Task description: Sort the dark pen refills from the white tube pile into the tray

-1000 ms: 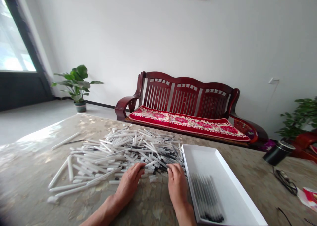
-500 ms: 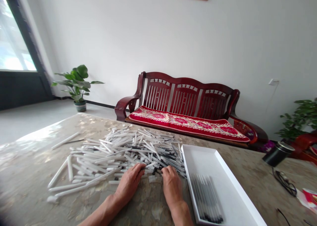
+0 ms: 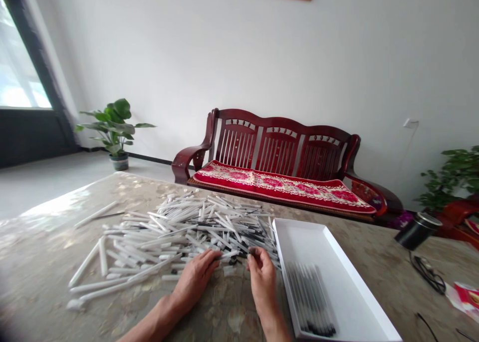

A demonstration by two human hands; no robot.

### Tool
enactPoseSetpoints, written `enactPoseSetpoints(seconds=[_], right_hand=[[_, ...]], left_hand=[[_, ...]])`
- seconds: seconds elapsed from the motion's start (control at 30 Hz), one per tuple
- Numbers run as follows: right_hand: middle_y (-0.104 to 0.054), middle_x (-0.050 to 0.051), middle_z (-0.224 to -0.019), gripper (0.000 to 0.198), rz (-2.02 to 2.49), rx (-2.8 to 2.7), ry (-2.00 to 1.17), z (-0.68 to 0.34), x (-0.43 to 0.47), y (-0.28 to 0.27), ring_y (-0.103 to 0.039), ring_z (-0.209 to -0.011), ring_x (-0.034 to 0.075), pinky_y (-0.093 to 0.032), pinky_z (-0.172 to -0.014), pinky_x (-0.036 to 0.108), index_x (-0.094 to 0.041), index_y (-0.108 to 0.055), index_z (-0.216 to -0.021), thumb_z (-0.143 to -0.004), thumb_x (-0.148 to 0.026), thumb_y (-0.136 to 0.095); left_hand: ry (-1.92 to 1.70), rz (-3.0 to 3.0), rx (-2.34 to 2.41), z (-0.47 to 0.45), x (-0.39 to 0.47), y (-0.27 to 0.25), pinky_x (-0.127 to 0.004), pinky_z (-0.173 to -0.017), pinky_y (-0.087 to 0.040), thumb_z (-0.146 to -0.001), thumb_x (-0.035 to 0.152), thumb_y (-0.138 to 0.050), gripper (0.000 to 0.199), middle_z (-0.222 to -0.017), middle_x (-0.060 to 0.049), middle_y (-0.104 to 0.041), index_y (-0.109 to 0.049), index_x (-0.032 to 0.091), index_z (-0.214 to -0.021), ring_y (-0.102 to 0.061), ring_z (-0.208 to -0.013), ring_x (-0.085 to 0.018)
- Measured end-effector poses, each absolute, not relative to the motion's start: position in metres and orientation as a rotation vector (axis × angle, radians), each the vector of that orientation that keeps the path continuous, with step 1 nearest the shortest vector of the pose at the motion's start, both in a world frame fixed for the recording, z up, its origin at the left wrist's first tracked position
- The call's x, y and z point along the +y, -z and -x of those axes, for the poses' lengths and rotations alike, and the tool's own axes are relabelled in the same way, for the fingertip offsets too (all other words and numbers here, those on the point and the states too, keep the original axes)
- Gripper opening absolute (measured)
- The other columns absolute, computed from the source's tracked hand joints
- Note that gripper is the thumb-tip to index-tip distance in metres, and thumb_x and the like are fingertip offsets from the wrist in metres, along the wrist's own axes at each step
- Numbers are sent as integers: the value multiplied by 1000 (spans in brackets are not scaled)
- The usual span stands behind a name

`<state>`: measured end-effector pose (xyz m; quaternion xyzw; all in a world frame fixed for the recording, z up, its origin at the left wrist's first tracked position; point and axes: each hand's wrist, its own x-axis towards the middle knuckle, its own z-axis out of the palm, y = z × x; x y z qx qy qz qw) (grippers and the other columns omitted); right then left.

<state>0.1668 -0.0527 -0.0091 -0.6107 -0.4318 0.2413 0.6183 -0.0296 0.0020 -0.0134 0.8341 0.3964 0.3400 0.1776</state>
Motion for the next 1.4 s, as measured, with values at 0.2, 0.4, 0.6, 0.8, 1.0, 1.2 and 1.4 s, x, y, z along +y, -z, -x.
enactPoseSetpoints(seconds=[0.2,0.4,0.6,0.8,1.0,1.2,1.4], right_hand=[[-71,2,-73,33,1305,-834,-750,-153,-59,-4,-65,-64,19,-56,-63,31,-20,-71,-88,-71,-48,-72],[-71,2,-72,31,1274,-806,-770,-151,-55,3,-66,-63,20,-57,-61,33,-22,-72,-84,-66,-47,-75],[-72,2,-71,30,1284,-802,-766,-152,-55,5,-66,-60,19,-57,-60,32,-21,-72,-82,-64,-46,-75],[-72,2,-67,31,1295,-797,-754,-153,-56,3,-65,-56,19,-55,-58,30,-20,-73,-82,-64,-45,-76],[-72,2,-68,32,1298,-790,-742,-155,-56,4,-66,-59,20,-56,-58,31,-20,-74,-83,-64,-46,-77],[-72,2,-66,32,1303,-820,-731,-155,-55,6,-65,-57,19,-55,-57,29,-20,-75,-82,-64,-47,-77],[-71,3,-63,32,1325,-926,-652,-156,-56,2,-64,-54,19,-54,-55,28,-20,-75,-79,-66,-49,-76]], left_hand=[[-960,-2415,1098,30,3,14,-28,-74,-55,-93,19,-48,24,-90,-5,-75,-70,23,-102,-72,-83,-20],[-954,-2463,1075,30,3,15,-29,-73,-56,-93,20,-48,25,-91,-5,-75,-71,22,-103,-72,-82,-21],[-963,-2506,1059,30,3,15,-28,-69,-56,-92,20,-50,24,-87,-4,-75,-72,23,-102,-72,-77,-20],[-980,-2502,1064,30,3,16,-28,-70,-56,-91,19,-52,24,-88,-4,-75,-72,24,-103,-72,-78,-20],[-989,-2485,1093,30,3,14,-27,-70,-55,-92,18,-51,25,-88,-4,-76,-72,24,-102,-72,-79,-20],[-990,-2496,1088,30,4,15,-26,-68,-55,-92,20,-51,25,-86,-4,-76,-73,24,-102,-72,-77,-20],[-983,-2523,1065,31,2,11,-25,-67,-54,-93,22,-50,25,-84,-4,-75,-73,24,-101,-72,-75,-19]])
